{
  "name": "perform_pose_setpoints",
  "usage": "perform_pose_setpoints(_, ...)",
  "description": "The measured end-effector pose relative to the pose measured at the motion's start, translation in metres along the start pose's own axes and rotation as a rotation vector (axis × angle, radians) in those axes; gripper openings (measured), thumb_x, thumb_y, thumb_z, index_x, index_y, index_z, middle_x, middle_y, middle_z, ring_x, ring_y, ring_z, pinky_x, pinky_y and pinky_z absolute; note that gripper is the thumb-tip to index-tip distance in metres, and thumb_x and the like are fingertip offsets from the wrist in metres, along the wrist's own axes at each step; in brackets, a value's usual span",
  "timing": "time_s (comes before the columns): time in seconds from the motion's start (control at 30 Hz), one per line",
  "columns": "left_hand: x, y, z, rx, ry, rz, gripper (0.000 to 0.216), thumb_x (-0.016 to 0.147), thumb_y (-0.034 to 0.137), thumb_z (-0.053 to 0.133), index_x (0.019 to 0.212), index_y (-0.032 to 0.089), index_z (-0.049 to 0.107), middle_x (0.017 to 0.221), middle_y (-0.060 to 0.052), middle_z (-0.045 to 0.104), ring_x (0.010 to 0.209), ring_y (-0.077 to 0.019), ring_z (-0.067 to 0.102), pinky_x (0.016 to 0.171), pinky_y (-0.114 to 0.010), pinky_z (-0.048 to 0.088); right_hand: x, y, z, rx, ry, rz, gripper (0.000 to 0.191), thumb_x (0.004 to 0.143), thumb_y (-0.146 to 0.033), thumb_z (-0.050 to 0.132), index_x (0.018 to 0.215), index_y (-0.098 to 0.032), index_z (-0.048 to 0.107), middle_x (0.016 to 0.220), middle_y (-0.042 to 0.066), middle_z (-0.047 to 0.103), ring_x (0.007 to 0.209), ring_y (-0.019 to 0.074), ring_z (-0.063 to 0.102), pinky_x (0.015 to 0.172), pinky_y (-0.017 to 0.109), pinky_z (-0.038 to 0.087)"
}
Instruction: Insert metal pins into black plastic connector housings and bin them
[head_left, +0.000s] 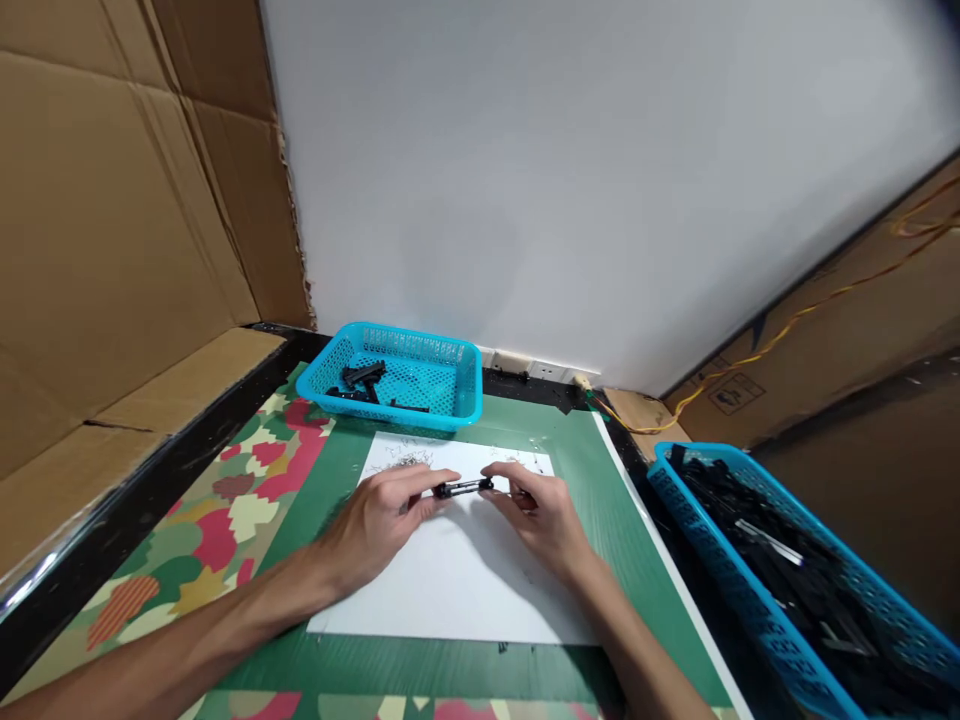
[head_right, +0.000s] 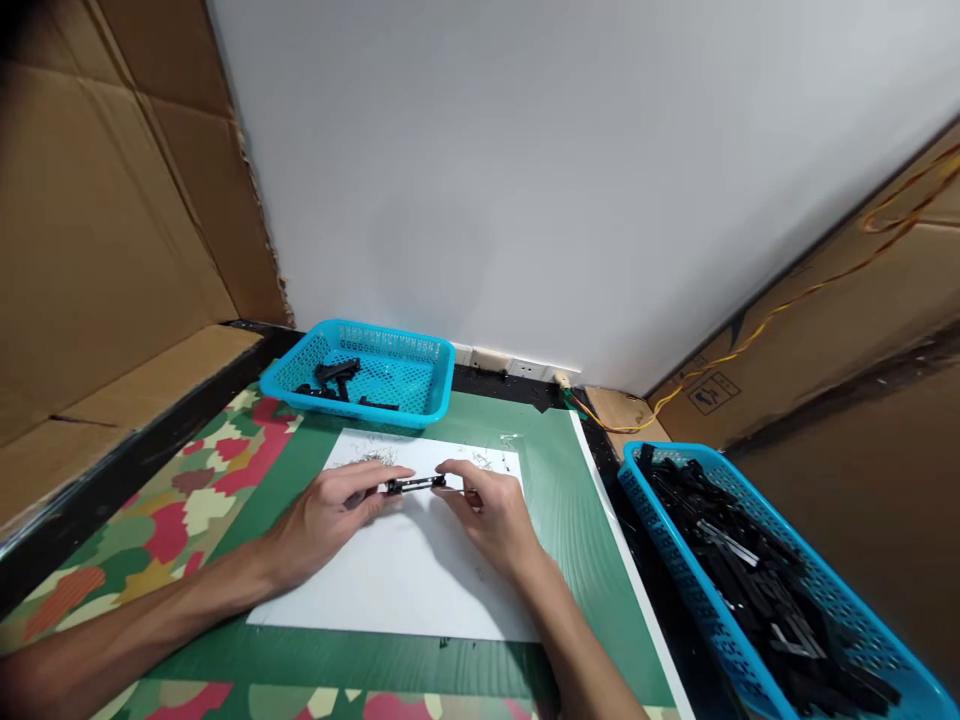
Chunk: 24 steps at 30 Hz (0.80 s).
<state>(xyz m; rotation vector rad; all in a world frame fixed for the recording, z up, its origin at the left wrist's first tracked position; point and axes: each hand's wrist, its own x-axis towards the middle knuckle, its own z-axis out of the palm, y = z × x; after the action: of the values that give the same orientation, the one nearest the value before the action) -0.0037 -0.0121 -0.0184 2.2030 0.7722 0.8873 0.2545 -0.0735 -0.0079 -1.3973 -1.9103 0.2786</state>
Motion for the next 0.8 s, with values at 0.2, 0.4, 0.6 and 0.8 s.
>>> perform_pose_setpoints(0.2, 0.003, -0.008, 0.001, 0.059, 0.101, -0.040, 0.047, 0.106, 0.043, 0.062, 0.150, 0.027, 0.063, 0.109, -0.004, 0.077, 0.070, -0.0156, 0.065, 0.068, -0.029, 0.058, -0.003, -0.011, -0.056, -0.150, 0.192, -0.013, 0.022, 0.104, -0.040, 0.067, 0.104, -0.023, 0.080, 0.071, 0.002, 0.071, 0.054, 0.0144, 0.053, 0.057, 0.027, 0.043)
perform_pose_setpoints(0.4, 0.020, -0.011, -0.024, 0.077, 0.202, -0.042, 0.032, 0.106, 0.047, 0.058, 0.119, 0.026, 0.078, 0.124, -0.006, 0.078, 0.097, -0.0234, 0.073, 0.071, -0.028, 0.056, -0.051, 0.018, -0.165, -0.370, 0.553, 0.437, 0.043, 0.095, -0.062, 0.071, 0.090, -0.021, 0.080, 0.058, -0.001, 0.054, 0.054, 0.0182, 0.047, 0.054, 0.031, 0.034)
perform_pose_setpoints(0.6, 0.089, -0.042, -0.081, 0.084, 0.131, -0.208, 0.046, 0.096, 0.059, 0.061, 0.109, 0.021, 0.083, 0.110, -0.009, 0.084, 0.096, -0.0290, 0.074, 0.076, -0.033, 0.058, -0.083, 0.053, -0.229, -0.855, 0.430, 1.015, 0.045, 0.088, -0.068, 0.069, 0.102, -0.029, 0.087, 0.088, 0.018, 0.079, 0.081, 0.0410, 0.073, 0.064, 0.042, 0.044)
perform_pose_setpoints(0.8, 0.135, -0.069, -0.134, 0.349, 0.155, -0.331, 0.038, 0.097, 0.048, 0.065, 0.108, 0.016, 0.082, 0.111, -0.009, 0.084, 0.106, -0.0288, 0.075, 0.098, -0.036, 0.057, -0.078, 0.090, -0.252, -0.865, 0.508, 1.096, 0.056, 0.079, -0.065, 0.082, 0.123, -0.030, 0.087, 0.104, 0.033, 0.079, 0.089, 0.0523, 0.074, 0.064, 0.056, 0.041)
